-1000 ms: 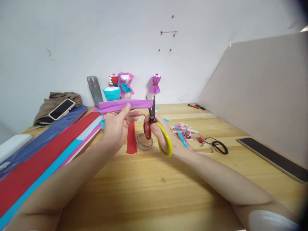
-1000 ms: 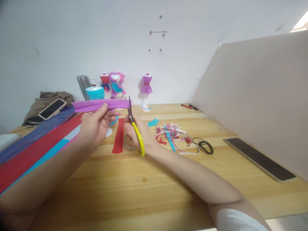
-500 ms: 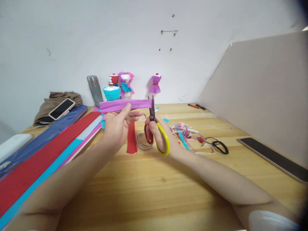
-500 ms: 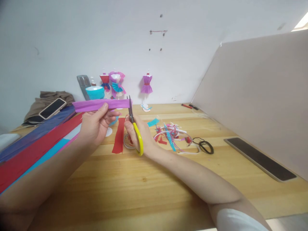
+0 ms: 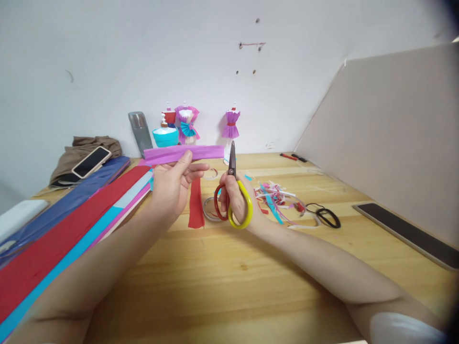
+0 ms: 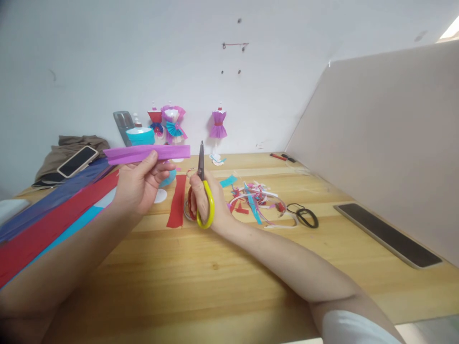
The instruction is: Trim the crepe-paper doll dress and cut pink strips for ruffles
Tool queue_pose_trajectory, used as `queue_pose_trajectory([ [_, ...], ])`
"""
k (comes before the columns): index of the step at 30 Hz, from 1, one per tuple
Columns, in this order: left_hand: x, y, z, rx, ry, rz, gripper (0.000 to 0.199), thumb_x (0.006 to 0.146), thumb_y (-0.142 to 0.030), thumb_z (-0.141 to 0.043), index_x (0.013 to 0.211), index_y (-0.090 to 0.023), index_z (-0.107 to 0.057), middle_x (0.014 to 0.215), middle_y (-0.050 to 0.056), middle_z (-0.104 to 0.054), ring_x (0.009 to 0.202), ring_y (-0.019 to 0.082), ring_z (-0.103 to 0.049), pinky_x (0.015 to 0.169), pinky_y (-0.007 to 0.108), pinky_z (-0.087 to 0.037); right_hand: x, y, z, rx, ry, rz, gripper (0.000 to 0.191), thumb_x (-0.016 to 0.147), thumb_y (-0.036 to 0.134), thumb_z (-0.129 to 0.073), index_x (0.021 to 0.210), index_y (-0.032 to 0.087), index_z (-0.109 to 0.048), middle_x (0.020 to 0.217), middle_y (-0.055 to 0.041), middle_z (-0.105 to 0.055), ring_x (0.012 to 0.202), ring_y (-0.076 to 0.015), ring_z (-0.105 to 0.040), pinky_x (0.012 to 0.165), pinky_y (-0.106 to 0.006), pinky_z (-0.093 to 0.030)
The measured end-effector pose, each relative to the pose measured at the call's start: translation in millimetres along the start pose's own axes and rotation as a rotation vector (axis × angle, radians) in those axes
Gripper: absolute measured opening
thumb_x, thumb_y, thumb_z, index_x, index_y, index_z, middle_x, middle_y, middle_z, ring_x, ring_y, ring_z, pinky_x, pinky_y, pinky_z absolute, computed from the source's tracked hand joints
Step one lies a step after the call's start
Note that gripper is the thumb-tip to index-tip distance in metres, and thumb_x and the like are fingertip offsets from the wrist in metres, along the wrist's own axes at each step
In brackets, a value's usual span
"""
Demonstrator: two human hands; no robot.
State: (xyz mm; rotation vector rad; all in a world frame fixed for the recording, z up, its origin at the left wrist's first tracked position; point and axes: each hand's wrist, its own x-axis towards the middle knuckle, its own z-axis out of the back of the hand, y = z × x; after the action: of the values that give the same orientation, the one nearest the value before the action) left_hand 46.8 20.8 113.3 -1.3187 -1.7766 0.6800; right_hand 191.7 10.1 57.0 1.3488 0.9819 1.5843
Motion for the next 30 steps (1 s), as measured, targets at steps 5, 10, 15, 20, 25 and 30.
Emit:
queue_pose_trajectory([
  [5,3,-26,-6.7,-0.054,-0.099,-0.067,0.022,0.097,-0.009,-0.059,0.076,-0.012,-0.065,0.059,0.000,-0.069,0.055,0.011,-0.071,0.052,0.015,-0.054,-3,9,6,-0.715,0.478,0.057,0.038,0.093,0.057,-0.062,0.085,0.020,-0.061,0.071,-0.0029,-0.067,0.065,-0.0187,-0.064,0.057,-0.027,-0.037],
  [10,7,-45,-4.0,-0.073,-0.118,-0.160,0.026,0.099,-0.011,-0.060,0.075,-0.017,-0.060,0.055,-0.007,-0.063,0.056,0.008,-0.070,0.048,0.013,-0.052,-18,13,-3,-1.177,0.835,0.037,0.053,0.087,0.064,-0.070,0.110,0.016,-0.069,0.096,-0.0152,-0.077,0.088,-0.0311,-0.074,0.066,-0.031,-0.043],
  [15,7,-52,-2.3,-0.013,-0.116,-0.163,0.029,0.101,-0.014,-0.059,0.072,-0.018,-0.062,0.057,-0.005,-0.064,0.060,0.009,-0.070,0.052,0.016,-0.054,-30,13,-13,-1.368,0.866,0.081,0.058,0.093,0.061,-0.064,0.118,0.008,-0.064,0.097,-0.0205,-0.077,0.093,-0.0377,-0.075,0.068,-0.037,-0.049],
  [20,6,-52,-1.5,0.004,-0.069,-0.165,0.033,0.101,-0.017,-0.058,0.070,-0.019,-0.065,0.059,-0.002,-0.063,0.064,0.011,-0.072,0.055,0.018,-0.055,-33,17,-13,-1.282,0.947,0.042,0.048,0.095,0.049,-0.066,0.122,0.010,-0.061,0.101,-0.0168,-0.077,0.093,-0.0321,-0.074,0.068,-0.033,-0.047],
  [25,7,-50,2.5,0.001,0.002,-0.176,0.029,0.100,-0.018,-0.060,0.071,-0.020,-0.067,0.065,-0.002,-0.066,0.069,0.013,-0.073,0.056,0.019,-0.056,-30,19,-8,-1.050,1.076,0.002,0.055,0.082,0.048,-0.079,0.124,0.015,-0.062,0.105,-0.0133,-0.075,0.094,-0.0288,-0.072,0.069,-0.031,-0.047],
  [30,3,-52,-0.1,0.001,0.028,-0.169,0.035,0.101,-0.017,-0.059,0.066,-0.016,-0.064,0.066,0.000,-0.068,0.070,0.014,-0.074,0.056,0.019,-0.055,-30,19,3,-1.061,1.051,0.117,0.053,0.076,0.030,-0.081,0.125,0.015,-0.065,0.115,-0.0170,-0.071,0.098,-0.0299,-0.070,0.076,-0.035,-0.051],
])
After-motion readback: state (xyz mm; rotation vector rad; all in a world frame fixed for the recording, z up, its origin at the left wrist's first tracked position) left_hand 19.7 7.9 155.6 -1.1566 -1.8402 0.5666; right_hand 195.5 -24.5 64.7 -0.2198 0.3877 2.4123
